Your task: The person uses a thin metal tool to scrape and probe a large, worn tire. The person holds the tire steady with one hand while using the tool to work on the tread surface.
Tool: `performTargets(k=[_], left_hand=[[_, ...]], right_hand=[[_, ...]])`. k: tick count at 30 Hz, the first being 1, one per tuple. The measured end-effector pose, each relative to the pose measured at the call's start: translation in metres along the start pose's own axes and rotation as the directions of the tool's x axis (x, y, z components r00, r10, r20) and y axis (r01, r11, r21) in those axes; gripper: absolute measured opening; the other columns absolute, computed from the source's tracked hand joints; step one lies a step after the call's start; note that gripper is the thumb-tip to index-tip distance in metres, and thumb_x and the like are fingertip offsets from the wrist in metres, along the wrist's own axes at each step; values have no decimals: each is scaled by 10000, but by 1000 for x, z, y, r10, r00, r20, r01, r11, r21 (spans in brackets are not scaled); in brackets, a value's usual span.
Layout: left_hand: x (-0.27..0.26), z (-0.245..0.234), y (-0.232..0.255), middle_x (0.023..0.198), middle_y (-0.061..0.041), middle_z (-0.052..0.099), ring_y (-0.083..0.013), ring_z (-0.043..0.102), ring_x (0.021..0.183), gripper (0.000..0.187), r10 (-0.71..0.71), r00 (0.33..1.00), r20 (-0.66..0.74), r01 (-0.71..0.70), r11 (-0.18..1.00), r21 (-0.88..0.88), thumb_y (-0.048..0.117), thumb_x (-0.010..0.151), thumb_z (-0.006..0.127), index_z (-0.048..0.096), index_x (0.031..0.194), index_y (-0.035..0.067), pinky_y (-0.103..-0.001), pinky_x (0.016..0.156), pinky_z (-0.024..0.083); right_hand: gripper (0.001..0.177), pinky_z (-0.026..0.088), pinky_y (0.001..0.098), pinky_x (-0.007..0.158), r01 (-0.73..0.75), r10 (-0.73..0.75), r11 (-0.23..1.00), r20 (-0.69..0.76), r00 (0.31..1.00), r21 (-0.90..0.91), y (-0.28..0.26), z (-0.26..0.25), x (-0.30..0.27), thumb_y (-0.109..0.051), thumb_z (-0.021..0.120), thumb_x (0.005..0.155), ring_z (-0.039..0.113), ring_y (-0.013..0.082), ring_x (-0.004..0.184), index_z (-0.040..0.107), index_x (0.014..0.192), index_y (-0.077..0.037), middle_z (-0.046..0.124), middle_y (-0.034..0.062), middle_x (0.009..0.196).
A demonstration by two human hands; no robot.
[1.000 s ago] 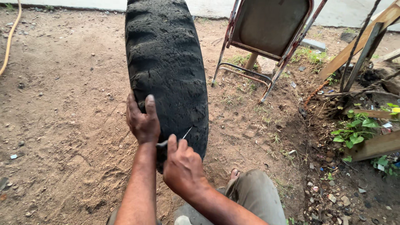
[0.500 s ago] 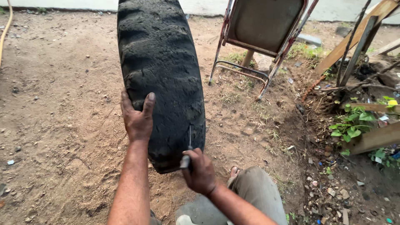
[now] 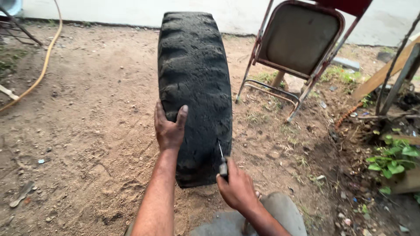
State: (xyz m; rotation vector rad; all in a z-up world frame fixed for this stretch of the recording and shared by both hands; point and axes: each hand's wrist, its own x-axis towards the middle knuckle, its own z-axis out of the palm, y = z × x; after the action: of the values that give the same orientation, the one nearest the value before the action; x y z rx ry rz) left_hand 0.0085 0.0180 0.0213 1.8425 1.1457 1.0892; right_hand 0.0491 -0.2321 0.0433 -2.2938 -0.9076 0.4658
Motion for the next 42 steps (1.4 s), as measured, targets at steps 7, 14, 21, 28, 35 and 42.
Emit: performTargets(k=[7, 14, 21, 28, 35, 42], left_hand=[[5, 4, 3, 1571, -259, 398, -430, 427, 1436, 1213, -81, 997, 1, 81, 992, 96, 902, 750, 521, 307, 1599, 62, -519, 1096, 448], [29, 11, 10, 1557, -257, 441, -439, 487, 1399, 1214, -61, 998, -30, 65, 980, 186, 948, 769, 431, 330, 1599, 69, -523, 1078, 473], [60, 11, 22, 1536, -258, 471, -441, 497, 1382, 1203, -93, 995, -30, 97, 977, 190, 949, 774, 433, 364, 1587, 65, -509, 1095, 460], [75, 14, 26, 1497, -259, 508, -437, 523, 1357, 1196, -92, 995, -31, 96, 980, 177, 929, 755, 476, 401, 1570, 56, -503, 1082, 463], [80, 16, 32, 1506, -282, 486, -443, 493, 1376, 1180, -39, 999, -32, 44, 986, 161, 916, 814, 477, 389, 1547, -4, -511, 1077, 444], [69, 21, 34, 1527, -265, 483, -439, 501, 1390, 1187, -65, 997, -42, 72, 977, 201, 939, 792, 434, 386, 1577, 50, -518, 1103, 458]], right_hand=[[327, 554, 374, 581, -115, 138, 985, 185, 973, -128, -7, -2, 21, -424, 586, 998, 625, 176, 620, 568, 1059, -104, 674, 49, 770], [257, 481, 332, 480, 4, 10, 979, 70, 998, -203, -4, -9, 52, -353, 531, 1021, 563, 115, 496, 581, 973, -106, 630, 20, 653], [165, 484, 355, 441, 146, -155, 986, -114, 981, -87, -3, 2, 73, -243, 603, 975, 636, 159, 481, 605, 938, -83, 661, 48, 611], [152, 472, 362, 454, 109, -100, 993, -150, 984, 55, 11, 15, 85, -228, 681, 942, 599, 170, 506, 629, 923, -87, 655, 60, 647], [229, 455, 346, 527, 480, -443, 865, -223, 868, 148, 66, 18, 125, -254, 685, 966, 559, 175, 569, 598, 852, -76, 602, 73, 686], [263, 436, 349, 512, 502, -435, 836, -291, 852, 221, 86, 36, 118, -268, 672, 970, 531, 174, 553, 577, 806, -85, 584, 51, 652]])
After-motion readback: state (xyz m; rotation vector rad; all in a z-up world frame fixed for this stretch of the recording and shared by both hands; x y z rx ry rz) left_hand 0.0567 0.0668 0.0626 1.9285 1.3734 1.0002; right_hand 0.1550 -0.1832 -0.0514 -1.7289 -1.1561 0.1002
